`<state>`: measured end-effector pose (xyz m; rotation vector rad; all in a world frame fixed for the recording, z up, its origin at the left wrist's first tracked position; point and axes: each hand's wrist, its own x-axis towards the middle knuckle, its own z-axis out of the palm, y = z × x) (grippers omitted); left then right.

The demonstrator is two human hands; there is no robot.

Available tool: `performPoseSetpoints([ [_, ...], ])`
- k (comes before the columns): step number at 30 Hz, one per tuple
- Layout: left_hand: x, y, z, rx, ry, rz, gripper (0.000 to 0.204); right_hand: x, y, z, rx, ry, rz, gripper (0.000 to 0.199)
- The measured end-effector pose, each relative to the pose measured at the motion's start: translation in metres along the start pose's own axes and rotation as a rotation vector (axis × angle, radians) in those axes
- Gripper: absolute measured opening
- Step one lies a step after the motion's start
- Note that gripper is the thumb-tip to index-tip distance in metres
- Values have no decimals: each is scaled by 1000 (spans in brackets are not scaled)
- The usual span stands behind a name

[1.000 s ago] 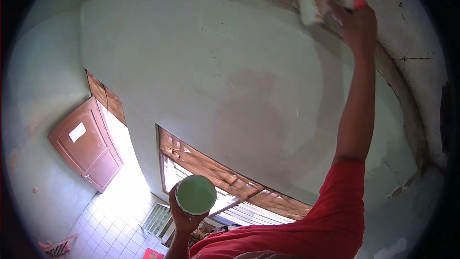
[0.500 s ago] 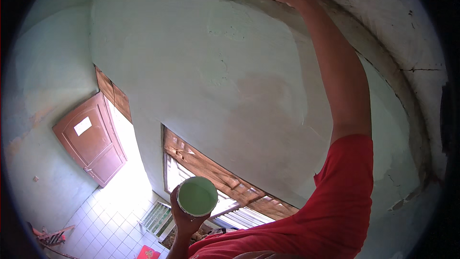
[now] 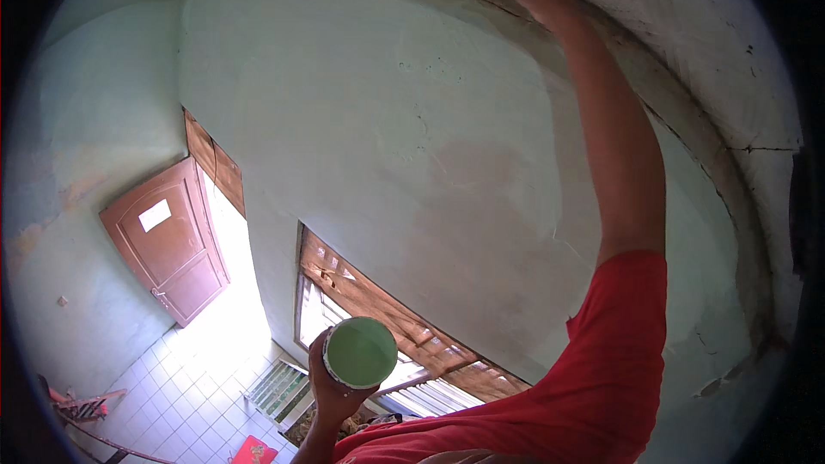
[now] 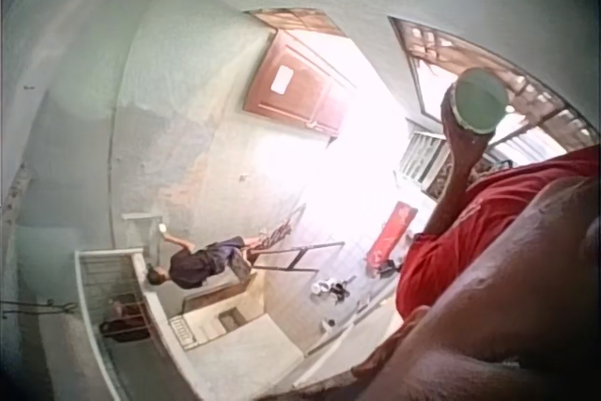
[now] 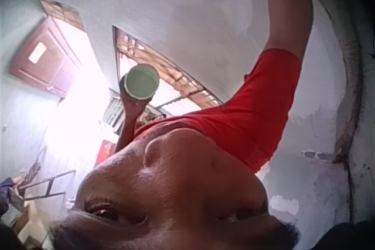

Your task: Painting a wall using a brush and a small container of green paint.

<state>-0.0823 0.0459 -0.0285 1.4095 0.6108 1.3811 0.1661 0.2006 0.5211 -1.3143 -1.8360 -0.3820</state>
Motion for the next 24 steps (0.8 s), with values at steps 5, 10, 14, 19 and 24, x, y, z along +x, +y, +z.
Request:
performPoseSetpoints([
  [5, 1, 4, 4, 0, 19, 0, 108, 16, 11, 29, -87, 15, 150, 13],
  [10, 0, 3, 4, -18, 23, -40, 108, 2, 20, 14, -168, 60, 181, 15],
  [14, 3, 4, 6, -7, 13, 14, 108, -5, 20, 6, -324, 109, 197, 23],
  [19, 4, 14, 9, -7, -19, 12, 108, -14, 24, -3, -418, 179, 31, 30],
  [24, -5, 10, 10, -24, -16, 3, 105, -31, 15, -11, -495, 130, -55, 28],
])
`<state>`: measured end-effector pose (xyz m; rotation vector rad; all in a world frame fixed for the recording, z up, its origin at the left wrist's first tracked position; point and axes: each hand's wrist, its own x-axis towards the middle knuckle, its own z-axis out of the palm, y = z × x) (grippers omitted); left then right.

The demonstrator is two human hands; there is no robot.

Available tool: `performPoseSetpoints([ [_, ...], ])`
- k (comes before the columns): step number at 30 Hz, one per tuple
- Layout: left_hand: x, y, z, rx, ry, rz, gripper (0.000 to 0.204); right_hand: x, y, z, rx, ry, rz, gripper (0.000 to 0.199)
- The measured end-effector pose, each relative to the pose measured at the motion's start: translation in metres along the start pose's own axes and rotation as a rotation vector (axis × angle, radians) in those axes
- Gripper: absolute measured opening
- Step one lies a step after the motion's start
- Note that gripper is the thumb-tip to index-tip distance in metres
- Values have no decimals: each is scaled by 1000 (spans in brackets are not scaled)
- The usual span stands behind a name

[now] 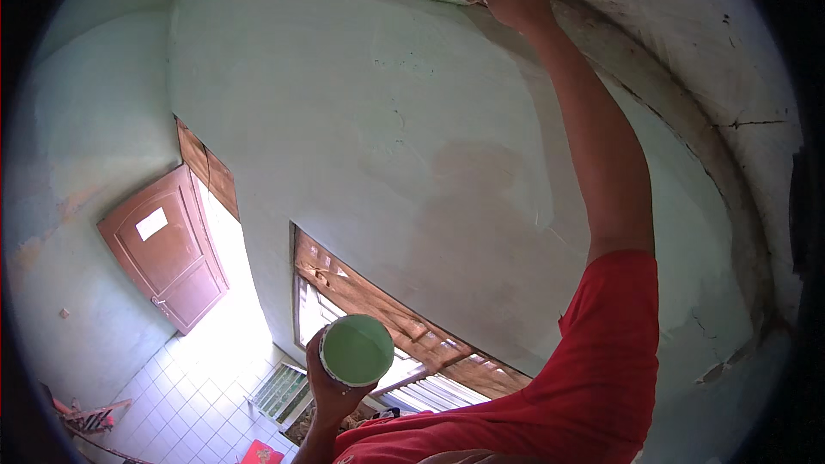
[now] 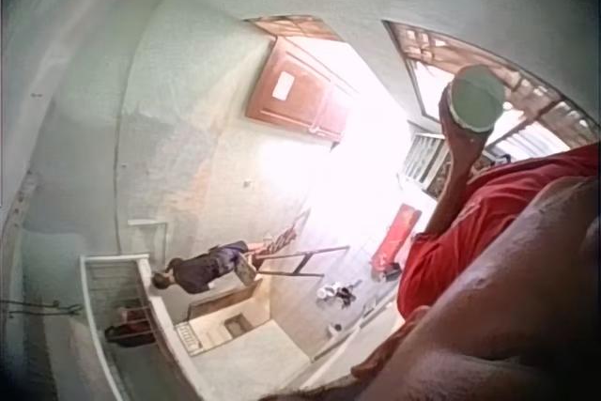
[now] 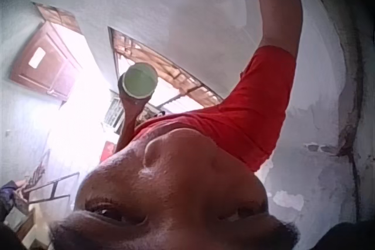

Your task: Painting a wall using a brush and a small container of green paint.

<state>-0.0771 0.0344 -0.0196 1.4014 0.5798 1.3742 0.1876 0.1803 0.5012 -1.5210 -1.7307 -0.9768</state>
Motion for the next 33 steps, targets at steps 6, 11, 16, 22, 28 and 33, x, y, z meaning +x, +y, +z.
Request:
performPoseSetpoints([
  [6, -3, 12, 4, -11, 0, -14, 104, -13, 22, -16, -60, -5, 54, 25],
  [11, -6, 18, 4, -28, 2, -6, 104, -29, 24, -37, -99, 2, 29, 32],
  [16, -9, 19, 4, -25, -11, 8, 104, -58, 33, -62, -289, 135, -143, 33],
  [22, -15, 12, 4, -14, -27, 0, 104, -59, 16, -87, -111, 72, 117, 29],
  [28, -14, 14, 7, 10, -16, 31, 104, -13, 2, -46, -25, 20, -237, 25],
  [33, -14, 14, 10, 37, -10, 38, 104, -1, 5, -7, 253, -143, 137, 26],
])
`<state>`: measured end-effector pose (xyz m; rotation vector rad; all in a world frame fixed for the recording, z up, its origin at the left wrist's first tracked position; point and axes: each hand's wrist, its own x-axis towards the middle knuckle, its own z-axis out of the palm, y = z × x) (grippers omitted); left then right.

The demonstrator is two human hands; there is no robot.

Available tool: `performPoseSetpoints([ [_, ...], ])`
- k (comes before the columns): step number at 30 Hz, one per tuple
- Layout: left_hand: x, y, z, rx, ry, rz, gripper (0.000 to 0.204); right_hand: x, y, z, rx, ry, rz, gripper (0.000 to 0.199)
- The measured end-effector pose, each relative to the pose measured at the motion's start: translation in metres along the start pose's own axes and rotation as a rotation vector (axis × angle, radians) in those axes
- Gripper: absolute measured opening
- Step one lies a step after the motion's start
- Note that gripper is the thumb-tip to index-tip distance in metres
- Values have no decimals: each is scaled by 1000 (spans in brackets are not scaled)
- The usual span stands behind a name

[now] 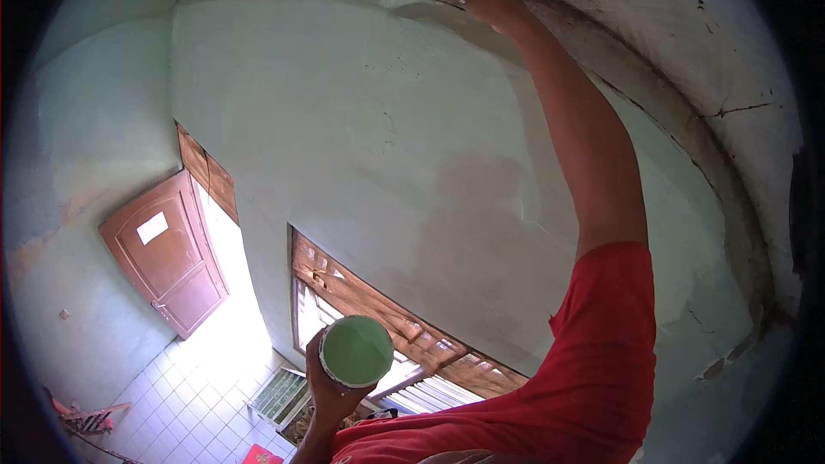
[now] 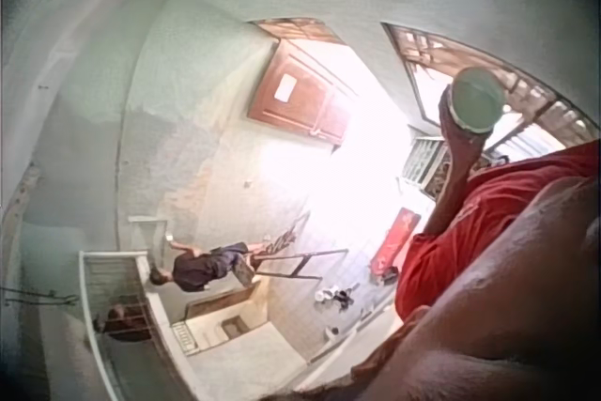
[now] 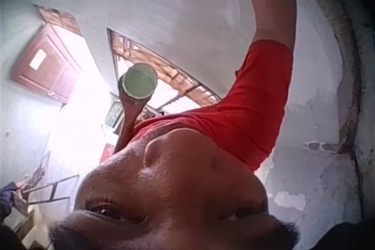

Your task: Painting a wall using a brush and a small container of green paint.

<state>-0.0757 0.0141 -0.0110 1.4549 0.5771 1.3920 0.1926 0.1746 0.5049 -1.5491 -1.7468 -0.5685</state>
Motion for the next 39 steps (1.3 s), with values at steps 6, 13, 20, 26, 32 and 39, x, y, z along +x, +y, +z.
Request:
performPoseSetpoints([
  [6, 0, 4, 3, -46, 17, -36, 103, -21, 39, -32, -104, -150, -77, 38],
  [13, -3, 1, -2, -54, -1, -57, 103, -93, 40, -148, -120, -181, 96, 29],
  [20, 5, -3, 3, -53, -34, -18, 103, -45, 9, -82, -12, -58, -151, 23],
  [26, 4, -4, 8, -63, -50, -20, 104, -56, 10, -60, -279, -102, -78, 31],
  [32, -2, -4, 2, -42, -52, -42, 106, -115, 19, -162, -290, -132, 232, 29],
  [39, 3, -3, 2, -3, -76, 18, 107, -89, 19, -150, -377, 33, -378, 27],
])
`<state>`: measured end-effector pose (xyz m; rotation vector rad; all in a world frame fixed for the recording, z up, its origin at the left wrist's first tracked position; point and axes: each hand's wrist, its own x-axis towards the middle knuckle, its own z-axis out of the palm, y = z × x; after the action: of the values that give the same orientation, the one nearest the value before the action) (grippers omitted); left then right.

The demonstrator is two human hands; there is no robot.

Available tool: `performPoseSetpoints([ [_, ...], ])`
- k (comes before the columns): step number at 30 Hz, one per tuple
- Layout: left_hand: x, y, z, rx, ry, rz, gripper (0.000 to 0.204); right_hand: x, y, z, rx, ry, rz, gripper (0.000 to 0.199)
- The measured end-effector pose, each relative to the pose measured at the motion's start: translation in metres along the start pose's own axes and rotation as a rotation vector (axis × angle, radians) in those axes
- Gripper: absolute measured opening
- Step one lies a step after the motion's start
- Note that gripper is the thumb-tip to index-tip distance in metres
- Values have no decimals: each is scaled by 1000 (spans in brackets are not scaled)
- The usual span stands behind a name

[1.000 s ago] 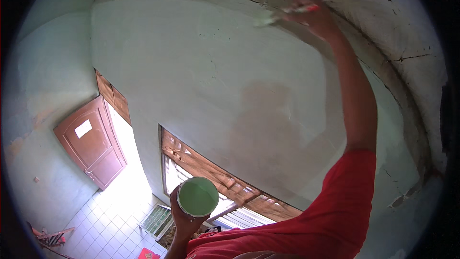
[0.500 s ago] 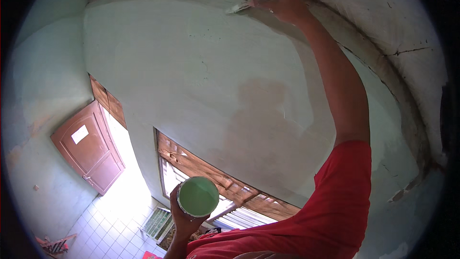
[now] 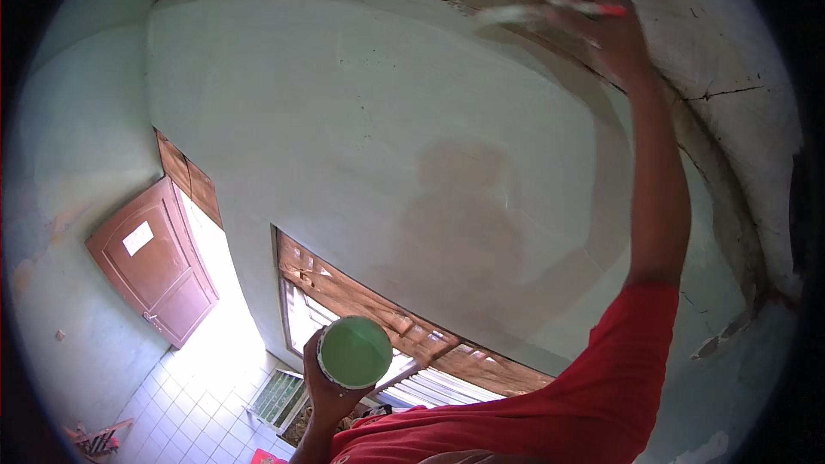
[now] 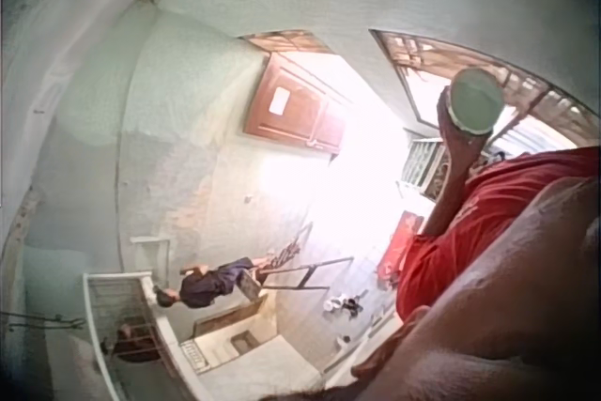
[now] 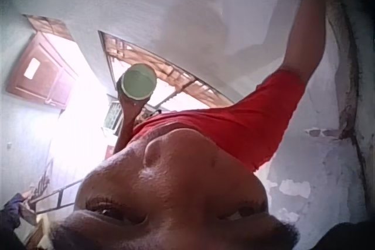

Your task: Painting a wall using a brush and a small container of green paint.

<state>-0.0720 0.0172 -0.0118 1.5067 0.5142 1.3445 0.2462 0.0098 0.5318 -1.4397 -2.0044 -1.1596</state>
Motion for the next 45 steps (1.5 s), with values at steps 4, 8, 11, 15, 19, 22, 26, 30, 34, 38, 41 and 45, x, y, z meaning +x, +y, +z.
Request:
performPoseSetpoints([
  [4, -3, -1, 1, 11, 15, 13, 106, 39, -41, 73, 168, -21, 247, 27],
  [8, 0, 3, 6, -45, 5, -32, 105, 34, -31, 98, 117, -19, 276, 30],
  [11, -4, 11, 1, -39, 31, -66, 105, 13, -26, 69, 107, -27, 358, 29],
  [15, -7, 6, -4, -25, 36, -51, 104, -6, -13, 23, 132, -12, 448, 25],
  [19, -5, -2, -3, 38, 33, 12, 105, 11, -10, 29, -168, 99, 158, 23],
  [22, -2, 7, 2, -11, 30, -19, 105, 38, -27, 56, -77, 44, 18, 26],
  [26, 1, 8, 8, -45, 20, -25, 104, 40, -34, 78, -55, 14, 211, 27],
  [30, -5, 6, 2, -12, 26, -41, 103, 24, -35, 32, -206, -124, 210, 25],
  [34, -5, 11, 1, -44, 24, -63, 104, 18, -34, 11, -246, -151, 129, 27],
  [38, -3, 3, -1, -66, 12, -54, 105, 31, -47, 20, -180, -56, 6, 30],
  [41, -1, 7, 5, -73, 3, -49, 104, 42, -50, 60, -55, 22, 52, 31],
  [45, -1, 2, 6, -46, -13, -31, 105, 34, -37, 59, -187, -98, 70, 33],
])
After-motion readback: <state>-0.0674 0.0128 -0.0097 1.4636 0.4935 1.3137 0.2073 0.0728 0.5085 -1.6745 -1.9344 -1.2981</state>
